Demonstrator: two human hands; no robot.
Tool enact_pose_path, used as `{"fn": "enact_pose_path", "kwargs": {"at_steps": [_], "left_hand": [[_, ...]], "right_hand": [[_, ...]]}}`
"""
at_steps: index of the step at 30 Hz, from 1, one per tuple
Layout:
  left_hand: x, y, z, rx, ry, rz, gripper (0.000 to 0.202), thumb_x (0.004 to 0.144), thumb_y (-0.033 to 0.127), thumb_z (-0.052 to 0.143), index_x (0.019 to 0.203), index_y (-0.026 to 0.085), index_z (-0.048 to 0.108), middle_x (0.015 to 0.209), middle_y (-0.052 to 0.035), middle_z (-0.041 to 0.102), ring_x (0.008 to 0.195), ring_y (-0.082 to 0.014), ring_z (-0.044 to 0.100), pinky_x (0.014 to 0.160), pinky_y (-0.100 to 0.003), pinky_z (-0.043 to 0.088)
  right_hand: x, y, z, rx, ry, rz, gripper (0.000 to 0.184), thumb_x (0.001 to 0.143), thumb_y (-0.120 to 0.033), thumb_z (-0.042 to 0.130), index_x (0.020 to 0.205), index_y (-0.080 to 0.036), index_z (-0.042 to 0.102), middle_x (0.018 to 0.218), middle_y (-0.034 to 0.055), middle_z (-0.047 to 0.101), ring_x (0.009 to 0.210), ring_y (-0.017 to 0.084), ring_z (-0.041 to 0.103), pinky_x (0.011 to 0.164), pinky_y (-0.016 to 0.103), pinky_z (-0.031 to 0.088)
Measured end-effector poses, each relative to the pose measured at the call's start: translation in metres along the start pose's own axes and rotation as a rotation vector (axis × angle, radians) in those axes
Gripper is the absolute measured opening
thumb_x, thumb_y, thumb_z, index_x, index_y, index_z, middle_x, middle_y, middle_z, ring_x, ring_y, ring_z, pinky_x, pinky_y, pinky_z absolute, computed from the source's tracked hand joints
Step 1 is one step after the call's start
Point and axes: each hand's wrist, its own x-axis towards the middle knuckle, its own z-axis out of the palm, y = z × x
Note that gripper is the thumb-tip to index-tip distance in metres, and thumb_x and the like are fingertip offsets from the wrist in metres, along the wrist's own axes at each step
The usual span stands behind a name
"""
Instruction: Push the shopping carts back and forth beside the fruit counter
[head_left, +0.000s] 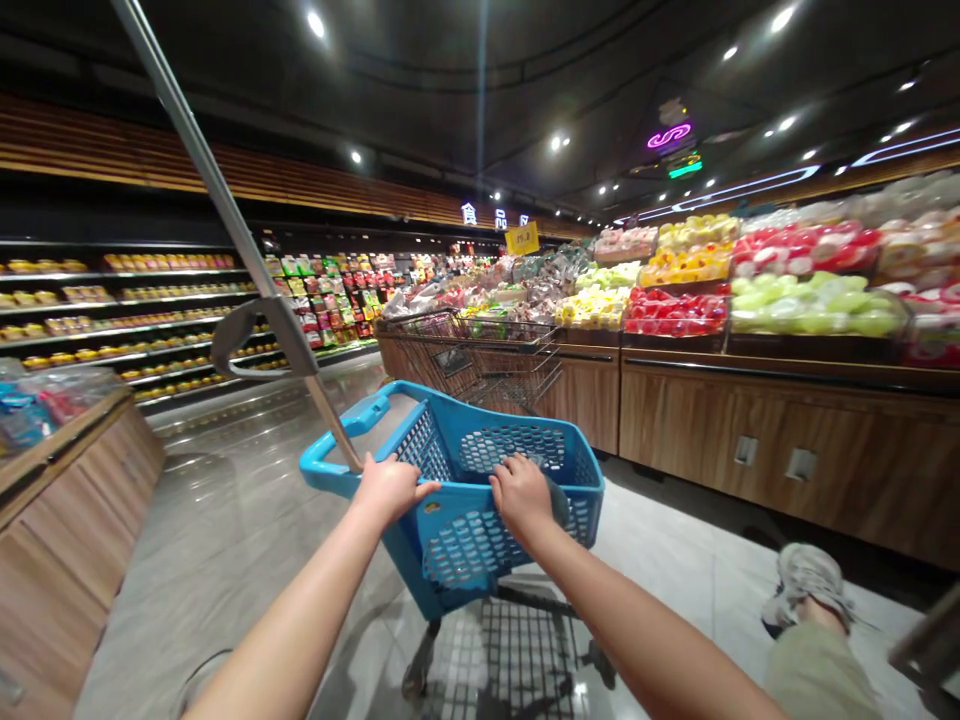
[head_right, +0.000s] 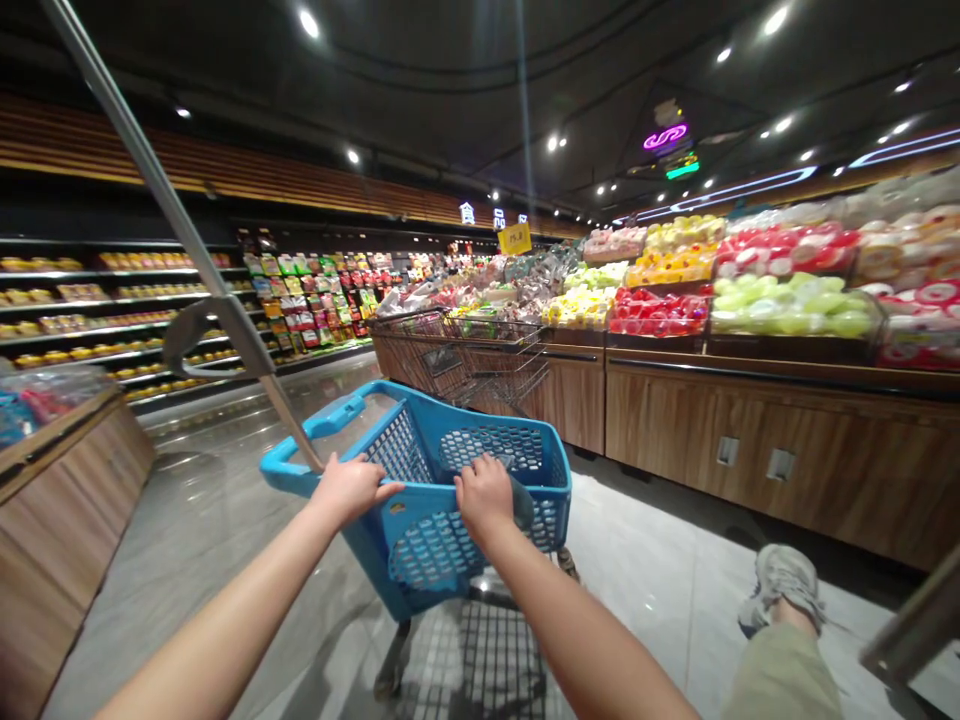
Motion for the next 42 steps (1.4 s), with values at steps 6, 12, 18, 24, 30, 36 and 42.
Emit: {"fn": "enact_pose_path", "kwargs": {"at_steps": [6,12,18,24,30,36,42], "left_hand": [[-0.006,0.005,0.007,0.015,0.118,-0.022,0.058,0.091,0.065,0.039,0.078,0.02,0.073,0.087,-0.0143,0.075,0.099,-0.0331,0.065,0.099,-0.057,0.033],[-0.021,0.013,0.011,0.007,0.222,0.008,0.056,0.089,0.065,0.043,0.075,0.019,0.072,0.084,-0.0143,0.074,0.098,-0.0325,0.065,0.094,-0.049,0.038],[-0.026,0.02,0.013,0.021,0.237,-0.017,0.06,0.087,0.068,0.045,0.074,0.017,0.073,0.082,-0.0155,0.074,0.088,-0.032,0.067,0.09,-0.048,0.041],[-0.022,0.017,0.013,0.018,0.22,-0.015,0.062,0.087,0.07,0.043,0.075,0.017,0.074,0.08,-0.0151,0.074,0.082,-0.0305,0.068,0.091,-0.047,0.04],[-0.014,0.011,0.016,0.012,0.226,0.0,0.064,0.089,0.07,0.039,0.076,0.018,0.074,0.081,-0.0137,0.075,0.082,-0.0285,0.069,0.094,-0.046,0.039],[-0.013,0.011,0.017,0.045,0.239,-0.009,0.064,0.087,0.071,0.04,0.075,0.018,0.073,0.081,-0.0137,0.075,0.081,-0.0274,0.07,0.096,-0.045,0.038],[-0.015,0.009,0.021,0.042,0.312,0.033,0.063,0.087,0.071,0.042,0.072,0.017,0.072,0.076,-0.0131,0.073,0.078,-0.0279,0.069,0.096,-0.048,0.039]], "right_hand": [[0.006,-0.006,0.005,0.014,0.002,-0.092,0.026,0.095,-0.035,0.048,0.1,-0.023,0.07,0.125,0.0086,0.063,0.124,0.029,0.049,0.103,0.045,0.036],[-0.003,0.073,-0.019,-0.074,-0.091,-0.036,0.037,0.099,-0.039,0.038,0.09,-0.021,0.069,0.103,0.0082,0.067,0.096,0.021,0.061,0.094,0.037,0.041],[-0.035,0.152,-0.031,-0.017,0.009,0.084,0.037,0.098,-0.039,0.036,0.101,-0.02,0.068,0.107,0.0089,0.064,0.098,0.021,0.06,0.087,0.033,0.045],[-0.036,0.111,-0.025,-0.045,0.114,0.164,0.037,0.095,-0.047,0.044,0.098,-0.018,0.067,0.099,0.011,0.062,0.093,0.025,0.056,0.087,0.039,0.044],[-0.025,0.022,-0.007,0.049,0.083,0.049,0.041,0.087,-0.048,0.057,0.114,-0.018,0.063,0.12,0.0158,0.056,0.114,0.031,0.049,0.102,0.047,0.039],[-0.019,-0.001,0.006,0.08,0.013,-0.071,0.041,0.087,-0.034,0.06,0.127,-0.025,0.058,0.131,0.013,0.053,0.121,0.031,0.046,0.104,0.047,0.039],[-0.023,0.052,0.001,0.035,-0.009,-0.238,0.035,0.09,-0.02,0.054,0.124,-0.022,0.061,0.129,0.0112,0.058,0.119,0.026,0.052,0.104,0.044,0.043]]}}
